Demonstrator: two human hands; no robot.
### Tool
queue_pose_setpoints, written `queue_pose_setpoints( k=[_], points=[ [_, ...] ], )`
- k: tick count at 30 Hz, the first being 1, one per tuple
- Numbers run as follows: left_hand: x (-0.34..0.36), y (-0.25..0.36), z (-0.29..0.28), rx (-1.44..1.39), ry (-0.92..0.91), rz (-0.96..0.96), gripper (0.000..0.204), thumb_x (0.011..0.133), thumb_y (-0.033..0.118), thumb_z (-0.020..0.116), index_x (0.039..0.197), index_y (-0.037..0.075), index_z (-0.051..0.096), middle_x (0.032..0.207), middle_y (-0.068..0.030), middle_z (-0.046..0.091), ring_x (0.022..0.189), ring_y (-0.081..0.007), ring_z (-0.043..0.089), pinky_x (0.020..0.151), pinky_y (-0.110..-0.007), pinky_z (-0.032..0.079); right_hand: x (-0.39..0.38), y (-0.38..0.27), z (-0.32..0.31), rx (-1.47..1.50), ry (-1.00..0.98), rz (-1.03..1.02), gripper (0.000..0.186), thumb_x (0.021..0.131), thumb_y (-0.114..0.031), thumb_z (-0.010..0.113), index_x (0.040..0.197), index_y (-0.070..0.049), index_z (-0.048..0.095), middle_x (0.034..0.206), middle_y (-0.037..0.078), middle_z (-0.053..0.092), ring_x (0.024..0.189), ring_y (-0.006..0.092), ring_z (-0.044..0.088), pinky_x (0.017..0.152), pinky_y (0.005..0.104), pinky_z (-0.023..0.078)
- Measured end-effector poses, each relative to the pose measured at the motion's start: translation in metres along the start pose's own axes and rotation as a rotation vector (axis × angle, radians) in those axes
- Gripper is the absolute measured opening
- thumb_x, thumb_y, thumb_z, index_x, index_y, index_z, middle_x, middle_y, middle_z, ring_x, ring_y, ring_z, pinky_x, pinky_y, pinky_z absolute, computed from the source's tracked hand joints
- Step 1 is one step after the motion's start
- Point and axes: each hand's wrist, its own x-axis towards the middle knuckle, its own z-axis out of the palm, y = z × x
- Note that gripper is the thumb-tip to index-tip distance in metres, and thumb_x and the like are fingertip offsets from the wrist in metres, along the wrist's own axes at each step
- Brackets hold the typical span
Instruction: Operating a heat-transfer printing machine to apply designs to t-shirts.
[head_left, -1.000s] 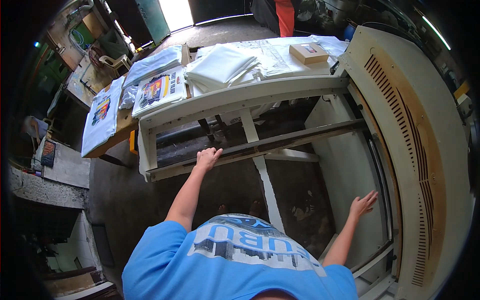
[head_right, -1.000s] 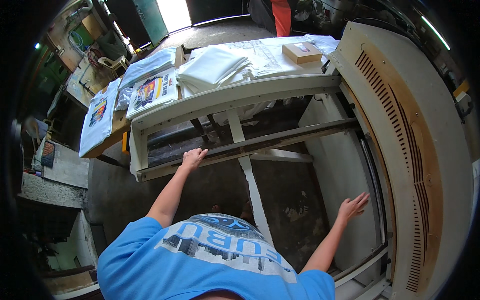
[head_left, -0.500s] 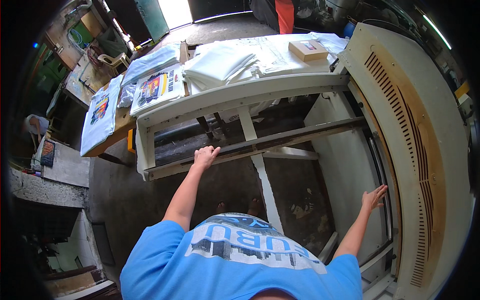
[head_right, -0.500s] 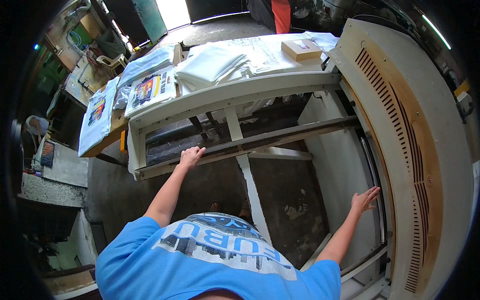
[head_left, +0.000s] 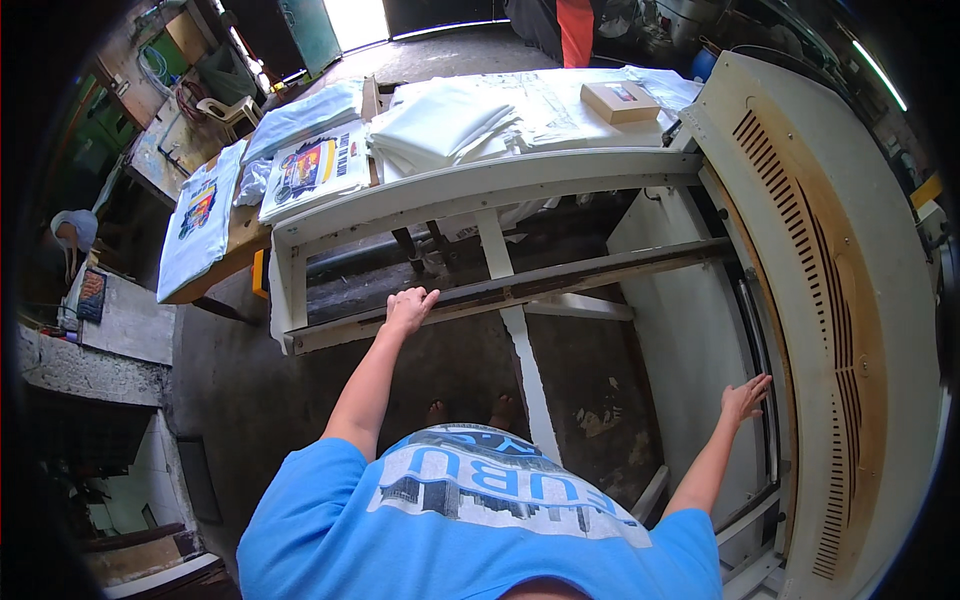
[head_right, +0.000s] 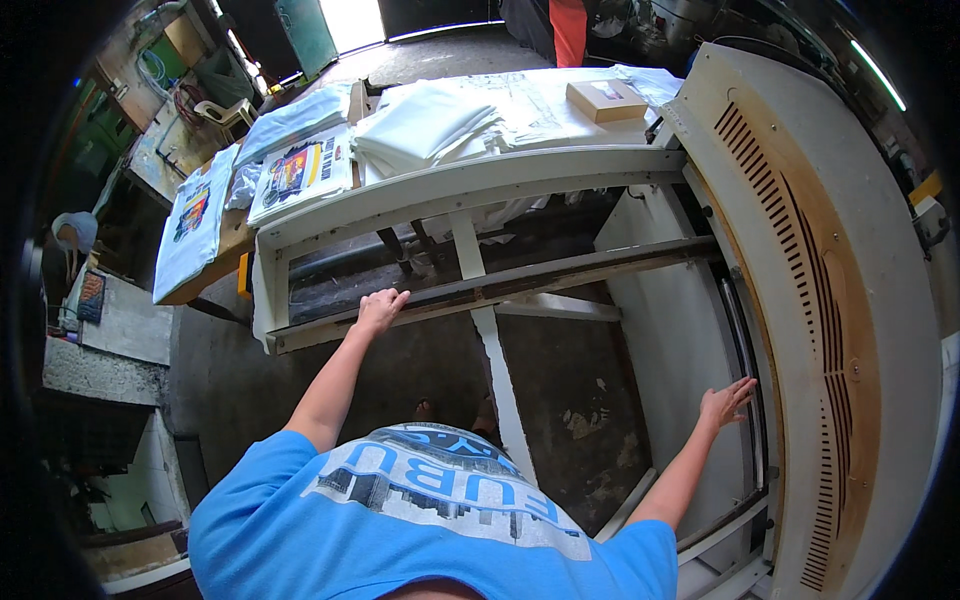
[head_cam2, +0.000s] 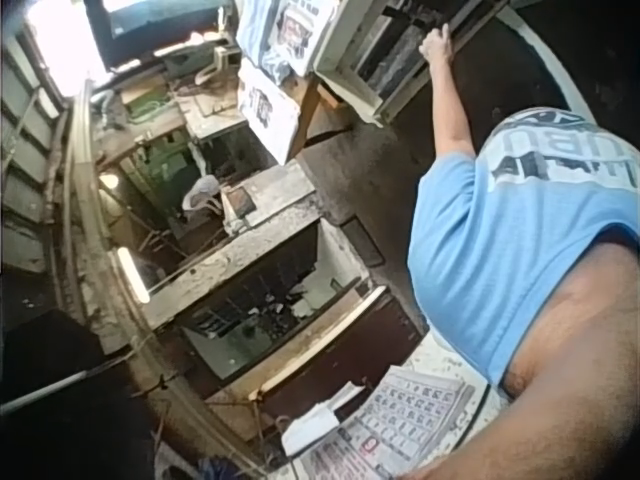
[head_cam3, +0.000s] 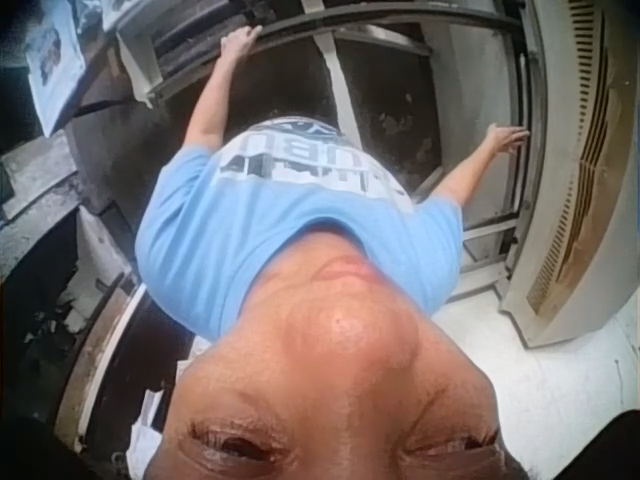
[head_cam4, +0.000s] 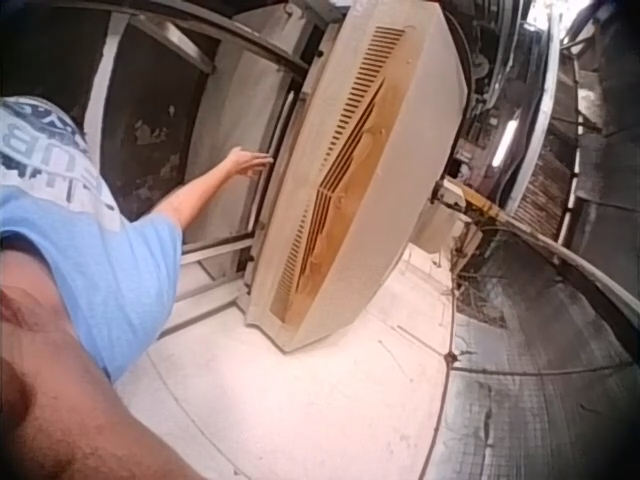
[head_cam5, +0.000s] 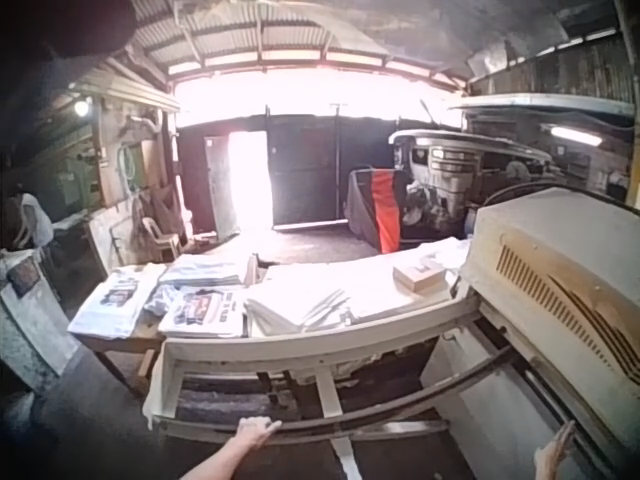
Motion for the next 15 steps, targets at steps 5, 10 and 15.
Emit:
queue_pose_setpoints(
  k=[5, 10, 15],
  points=[
    [0.001, 0.0, -0.001, -0.002, -0.016, -0.002, 0.054, 0.086, 0.053, 0.034, 0.088, 0.007, 0.061, 0.093, -0.0149, 0.061, 0.092, -0.0321, 0.056, 0.078, -0.042, 0.037, 0.0, -0.002, -0.004, 0.006, -0.018, -0.005, 0.08, 0.08, -0.021, 0.057, 0.14, -0.014, 0.004, 0.146, -0.002, -0.002, 0.133, 0.0239, 0.013, 0.101, 0.0566, 0.021],
    [0.003, 0.0, 0.0, 0.018, -0.008, -0.007, 0.054, 0.086, 0.054, 0.034, 0.088, 0.007, 0.061, 0.093, -0.0147, 0.061, 0.092, -0.0318, 0.056, 0.078, -0.042, 0.037, 0.003, -0.003, -0.006, 0.016, -0.033, -0.001, 0.082, 0.079, -0.021, 0.057, 0.14, -0.014, 0.003, 0.146, -0.001, -0.003, 0.133, 0.0243, 0.012, 0.101, 0.0563, 0.021],
    [0.003, 0.0, 0.0, 0.015, -0.007, -0.002, 0.055, 0.086, 0.054, 0.033, 0.089, 0.007, 0.061, 0.094, -0.0149, 0.061, 0.093, -0.0319, 0.056, 0.078, -0.042, 0.037, 0.002, -0.005, -0.011, 0.037, -0.073, 0.008, 0.083, 0.079, -0.02, 0.057, 0.14, -0.014, 0.001, 0.146, 0.0, -0.005, 0.134, 0.0243, 0.009, 0.102, 0.056, 0.021]
  ],
)
